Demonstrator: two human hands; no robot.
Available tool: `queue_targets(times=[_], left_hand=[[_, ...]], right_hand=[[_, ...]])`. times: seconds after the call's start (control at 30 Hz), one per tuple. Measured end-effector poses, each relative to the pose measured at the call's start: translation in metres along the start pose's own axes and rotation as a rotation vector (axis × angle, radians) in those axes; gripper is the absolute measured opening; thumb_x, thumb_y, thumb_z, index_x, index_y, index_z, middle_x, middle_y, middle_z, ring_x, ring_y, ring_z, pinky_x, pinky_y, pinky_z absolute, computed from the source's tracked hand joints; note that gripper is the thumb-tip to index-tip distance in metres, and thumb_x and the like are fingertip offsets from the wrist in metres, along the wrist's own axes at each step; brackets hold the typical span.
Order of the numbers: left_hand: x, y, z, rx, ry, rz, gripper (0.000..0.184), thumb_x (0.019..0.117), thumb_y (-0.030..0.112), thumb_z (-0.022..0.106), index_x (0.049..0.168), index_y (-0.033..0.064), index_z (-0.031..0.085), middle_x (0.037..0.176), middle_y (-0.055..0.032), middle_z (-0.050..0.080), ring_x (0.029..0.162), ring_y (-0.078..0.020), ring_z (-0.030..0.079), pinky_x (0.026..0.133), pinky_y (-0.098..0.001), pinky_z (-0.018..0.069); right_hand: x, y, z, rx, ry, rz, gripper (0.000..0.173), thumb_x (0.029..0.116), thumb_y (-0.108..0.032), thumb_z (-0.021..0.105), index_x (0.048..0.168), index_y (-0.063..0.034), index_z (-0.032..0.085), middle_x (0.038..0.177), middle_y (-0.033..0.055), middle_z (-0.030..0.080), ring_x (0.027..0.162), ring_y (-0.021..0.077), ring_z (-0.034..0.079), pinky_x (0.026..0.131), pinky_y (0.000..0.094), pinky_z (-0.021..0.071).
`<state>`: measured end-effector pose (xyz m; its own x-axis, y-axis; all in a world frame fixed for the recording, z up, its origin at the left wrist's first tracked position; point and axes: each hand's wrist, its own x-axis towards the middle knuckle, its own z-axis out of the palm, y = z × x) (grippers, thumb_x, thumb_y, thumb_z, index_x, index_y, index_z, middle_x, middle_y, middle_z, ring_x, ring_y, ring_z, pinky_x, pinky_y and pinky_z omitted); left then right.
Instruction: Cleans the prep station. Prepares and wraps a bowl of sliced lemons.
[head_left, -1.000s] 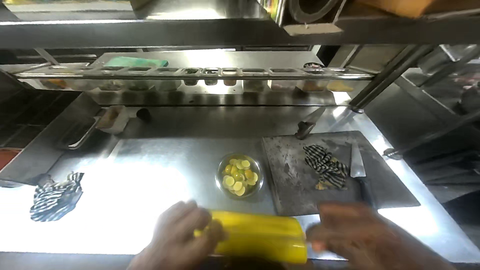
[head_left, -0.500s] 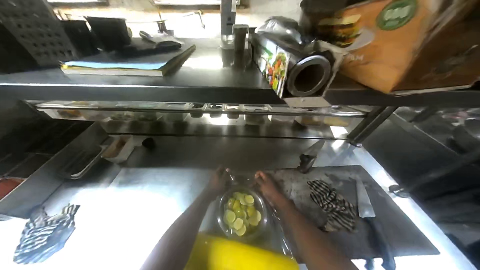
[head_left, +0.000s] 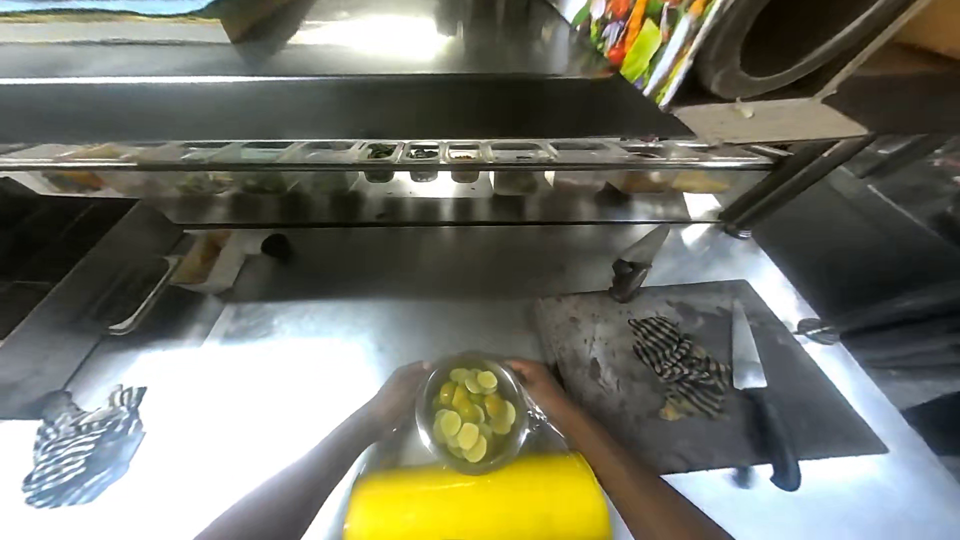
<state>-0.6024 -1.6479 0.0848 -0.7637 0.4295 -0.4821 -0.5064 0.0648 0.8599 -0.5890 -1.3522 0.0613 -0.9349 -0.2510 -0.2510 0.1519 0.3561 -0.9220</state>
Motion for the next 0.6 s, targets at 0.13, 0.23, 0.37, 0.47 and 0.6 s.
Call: queue_targets(times=[0.13, 0.23, 0.37, 0.47, 0.6], left_hand=[[-0.024, 0.013, 0.005, -0.059, -0.165, 0.044, 0.073, 0.1039, 0.064, 0.018, 0.139, 0.0091, 0.051, 0.122, -0.0064, 0.067, 0.111, -0.0156, 0.065, 0.094, -0.0352, 0.0563], [-0.034, 0.024, 0.02, -0.013, -0.141, 0.06, 0.05, 0.1042, 0.044, 0.048, 0.143, 0.0138, 0.038, 0.121, -0.0076, 0.065, 0.107, -0.0175, 0.067, 0.089, -0.0372, 0.0584], [-0.036, 0.019, 0.04, -0.084, 0.004, 0.058, 0.049, 0.1114, 0.034, 0.036, 0.159, 0.0232, 0.032, 0.144, -0.0104, 0.057, 0.125, -0.0209, 0.061, 0.102, -0.0409, 0.0535], [-0.037, 0.014, 0.043, -0.117, 0.114, 0.052, 0.043, 0.1124, 0.031, 0.037, 0.152, 0.0165, 0.045, 0.135, -0.0112, 0.064, 0.119, -0.0212, 0.065, 0.097, -0.0406, 0.056], [-0.041, 0.033, 0.046, -0.144, 0.319, 0.097, 0.037, 0.1119, 0.026, 0.04, 0.139, 0.008, 0.057, 0.118, -0.013, 0.07, 0.103, -0.021, 0.069, 0.087, -0.0387, 0.0581]], right_hand=[[-0.031, -0.014, -0.002, 0.106, -0.089, 0.04, 0.029, 0.0994, -0.005, 0.055, 0.125, -0.0019, 0.067, 0.118, 0.0082, 0.071, 0.108, 0.0094, 0.066, 0.099, 0.0301, 0.053], [-0.047, -0.021, -0.008, 0.008, -0.211, 0.062, 0.036, 0.1016, -0.011, 0.055, 0.137, -0.0059, 0.06, 0.126, 0.0084, 0.068, 0.115, 0.0124, 0.065, 0.104, 0.0352, 0.0525], [-0.077, -0.041, -0.02, -0.328, -0.274, 0.083, 0.04, 0.1002, -0.013, 0.06, 0.139, -0.0036, 0.058, 0.133, 0.0162, 0.064, 0.125, 0.025, 0.06, 0.11, 0.0456, 0.0461], [-0.097, -0.028, -0.026, -0.409, -0.065, 0.093, 0.038, 0.107, -0.018, 0.046, 0.141, -0.0069, 0.061, 0.138, 0.0159, 0.063, 0.129, 0.0284, 0.059, 0.113, 0.0477, 0.0435], [-0.141, -0.013, -0.018, -0.016, 0.377, 0.094, 0.041, 0.1046, -0.03, 0.049, 0.134, -0.0045, 0.062, 0.124, 0.0128, 0.068, 0.111, 0.0225, 0.067, 0.098, 0.0434, 0.0552]])
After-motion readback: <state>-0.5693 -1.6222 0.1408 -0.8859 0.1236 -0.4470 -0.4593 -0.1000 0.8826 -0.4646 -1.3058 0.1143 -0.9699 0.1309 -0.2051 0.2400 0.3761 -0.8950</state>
